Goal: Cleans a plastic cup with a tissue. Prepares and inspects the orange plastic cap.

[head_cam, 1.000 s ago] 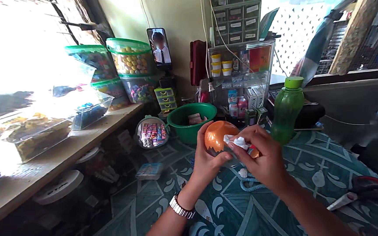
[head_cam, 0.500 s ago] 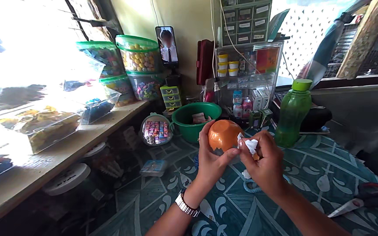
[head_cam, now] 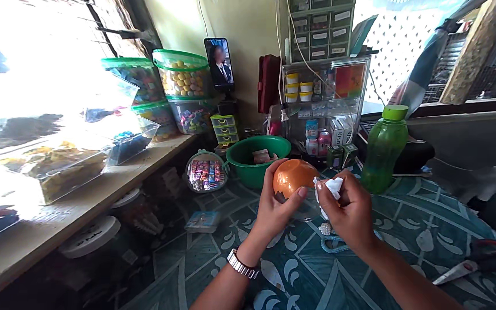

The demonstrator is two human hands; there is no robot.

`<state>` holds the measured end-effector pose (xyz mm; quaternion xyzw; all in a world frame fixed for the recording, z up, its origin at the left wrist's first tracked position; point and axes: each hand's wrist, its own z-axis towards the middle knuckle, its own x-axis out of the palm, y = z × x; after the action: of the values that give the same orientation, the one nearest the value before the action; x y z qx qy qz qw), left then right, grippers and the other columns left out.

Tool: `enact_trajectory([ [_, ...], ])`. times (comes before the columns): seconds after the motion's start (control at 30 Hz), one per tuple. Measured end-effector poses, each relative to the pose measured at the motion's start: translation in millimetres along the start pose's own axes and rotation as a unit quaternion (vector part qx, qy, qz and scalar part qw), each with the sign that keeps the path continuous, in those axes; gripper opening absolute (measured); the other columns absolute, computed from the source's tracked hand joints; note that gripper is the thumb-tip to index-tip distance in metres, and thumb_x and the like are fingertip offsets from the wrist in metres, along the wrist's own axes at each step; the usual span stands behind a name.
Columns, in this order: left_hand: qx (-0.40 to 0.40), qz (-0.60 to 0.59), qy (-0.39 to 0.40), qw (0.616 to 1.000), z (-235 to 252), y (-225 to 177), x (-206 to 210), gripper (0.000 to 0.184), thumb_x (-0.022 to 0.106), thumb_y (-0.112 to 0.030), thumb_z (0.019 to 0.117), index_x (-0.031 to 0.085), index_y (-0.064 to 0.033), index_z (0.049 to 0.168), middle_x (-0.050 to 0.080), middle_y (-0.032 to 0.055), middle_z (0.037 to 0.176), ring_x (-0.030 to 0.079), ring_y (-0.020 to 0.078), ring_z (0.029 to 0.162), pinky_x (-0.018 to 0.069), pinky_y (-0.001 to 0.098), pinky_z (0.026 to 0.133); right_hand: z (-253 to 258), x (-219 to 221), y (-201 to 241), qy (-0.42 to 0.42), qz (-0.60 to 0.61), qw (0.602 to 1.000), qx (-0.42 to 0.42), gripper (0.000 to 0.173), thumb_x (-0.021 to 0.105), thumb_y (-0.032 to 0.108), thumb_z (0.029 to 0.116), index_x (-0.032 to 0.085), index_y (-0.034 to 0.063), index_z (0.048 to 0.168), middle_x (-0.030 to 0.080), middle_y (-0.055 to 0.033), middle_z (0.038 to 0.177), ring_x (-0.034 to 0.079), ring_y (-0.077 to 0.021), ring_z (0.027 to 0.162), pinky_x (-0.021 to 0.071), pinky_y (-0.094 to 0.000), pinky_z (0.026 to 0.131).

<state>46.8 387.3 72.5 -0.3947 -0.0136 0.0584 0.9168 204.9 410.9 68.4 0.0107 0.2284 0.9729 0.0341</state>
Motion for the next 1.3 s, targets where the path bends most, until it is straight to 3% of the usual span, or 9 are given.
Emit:
enact_trajectory([
  [0.2,0.006,-0.010,-0.044,0.999,-3.0,-0.8,7.6,0.081,0.076,-0.035,0.0863,0.034,-0.0002,0.146,0.061,0.0048,0.126,0.065,0.0052,0.109,0.0566,0.0237,0.093,-0.6,1.3,-4.5,-0.011,-0.017,1.000,0.001,0.019,0.062,0.017,0.0953,0.059,-0.0016,0.092,0.059,-0.0035,0.083,0.057,0.0028,0.070,0.0498,-0.0106,0.064],
  [0.27,0.021,-0.016,-0.047,0.999,-3.0,0.4,7.1,0.084,0.077,-0.039,0.0849,0.034,-0.0011,0.147,0.061,0.0041,0.127,0.065,0.0056,0.110,0.0565,0.0245,0.094,0.7,0.0,-8.6,-0.021,-0.028,0.999,0.026,0.020,0.060,0.017,0.0962,0.059,-0.0025,0.094,0.059,-0.0034,0.082,0.057,0.0027,0.068,0.0495,-0.0120,0.062],
  [0.47,0.016,-0.018,0.062,0.998,-0.1,3.6,-2.4,0.090,0.074,-0.054,0.0850,0.037,-0.0019,0.147,0.061,0.0024,0.128,0.065,0.0053,0.110,0.0573,0.0278,0.095,12.9,-11.6,-8.2,-0.006,-0.025,0.989,0.143,0.016,0.060,0.018,0.0984,0.061,0.0021,0.097,0.058,0.0042,0.074,0.054,0.0057,0.062,0.0472,-0.0111,0.059],
  [0.67,0.034,-0.042,0.025,0.998,-2.3,1.4,3.5,0.086,0.075,-0.050,0.0862,0.040,0.0008,0.146,0.062,0.0043,0.128,0.066,0.0069,0.110,0.0571,0.0275,0.096,2.0,-2.7,-17.0,-0.060,-0.034,0.997,-0.023,0.017,0.061,0.015,0.0989,0.061,-0.0020,0.097,0.060,-0.0045,0.087,0.059,0.0013,0.074,0.0516,-0.0128,0.066],
  [0.8,0.011,-0.034,-0.015,0.999,2.0,-2.7,-0.9,0.106,0.084,-0.052,0.0759,0.030,-0.0021,0.152,0.060,0.0029,0.130,0.064,0.0042,0.111,0.0556,0.0234,0.095,1.8,-4.2,-10.6,-0.011,-0.013,0.993,-0.117,0.013,0.064,0.014,0.0982,0.064,0.0018,0.097,0.059,-0.0038,0.089,0.059,0.0013,0.082,0.0518,-0.0108,0.074],
  [0.87,-0.006,-0.011,-0.016,1.000,4.8,-5.5,-4.9,0.115,0.090,-0.050,0.0672,0.029,-0.0047,0.153,0.061,0.0026,0.129,0.065,0.0044,0.110,0.0566,0.0225,0.094,7.2,-11.1,-2.8,0.037,0.050,0.994,-0.092,0.011,0.066,0.015,0.0984,0.066,0.0034,0.098,0.064,-0.0001,0.091,0.063,0.0020,0.082,0.0568,-0.0142,0.074],
  [0.97,-0.006,0.066,0.014,0.998,3.2,-10.5,-0.4,0.119,0.096,-0.038,0.0601,0.029,-0.0101,0.155,0.059,0.0048,0.134,0.063,0.0068,0.115,0.0556,0.0238,0.096,16.5,-25.2,7.9,0.022,0.058,0.996,-0.060,0.007,0.064,0.017,0.0994,0.065,0.0099,0.101,0.065,0.0072,0.093,0.065,0.0029,0.082,0.0594,-0.0173,0.074],
  [1.13,0.094,0.136,0.064,0.984,-4.4,-3.6,9.8,0.110,0.093,-0.028,0.0662,0.032,0.0015,0.153,0.056,0.0162,0.141,0.060,0.0128,0.123,0.0515,0.0268,0.103,13.1,-22.5,4.6,0.070,-0.081,0.979,-0.172,0.013,0.069,0.019,0.0949,0.073,0.0070,0.099,0.063,-0.0043,0.089,0.059,-0.0010,0.084,0.0490,-0.0105,0.075],
  [1.3,0.174,0.205,0.084,0.960,-5.6,-0.5,8.5,0.099,0.092,-0.032,0.0691,0.042,-0.0008,0.149,0.055,0.0183,0.141,0.055,0.0206,0.130,0.0474,0.0355,0.109,18.0,-27.0,6.8,0.031,-0.066,0.994,-0.079,0.017,0.069,0.017,0.0937,0.071,0.0006,0.092,0.060,-0.0020,0.088,0.057,0.0038,0.076,0.0495,-0.0084,0.065],
])
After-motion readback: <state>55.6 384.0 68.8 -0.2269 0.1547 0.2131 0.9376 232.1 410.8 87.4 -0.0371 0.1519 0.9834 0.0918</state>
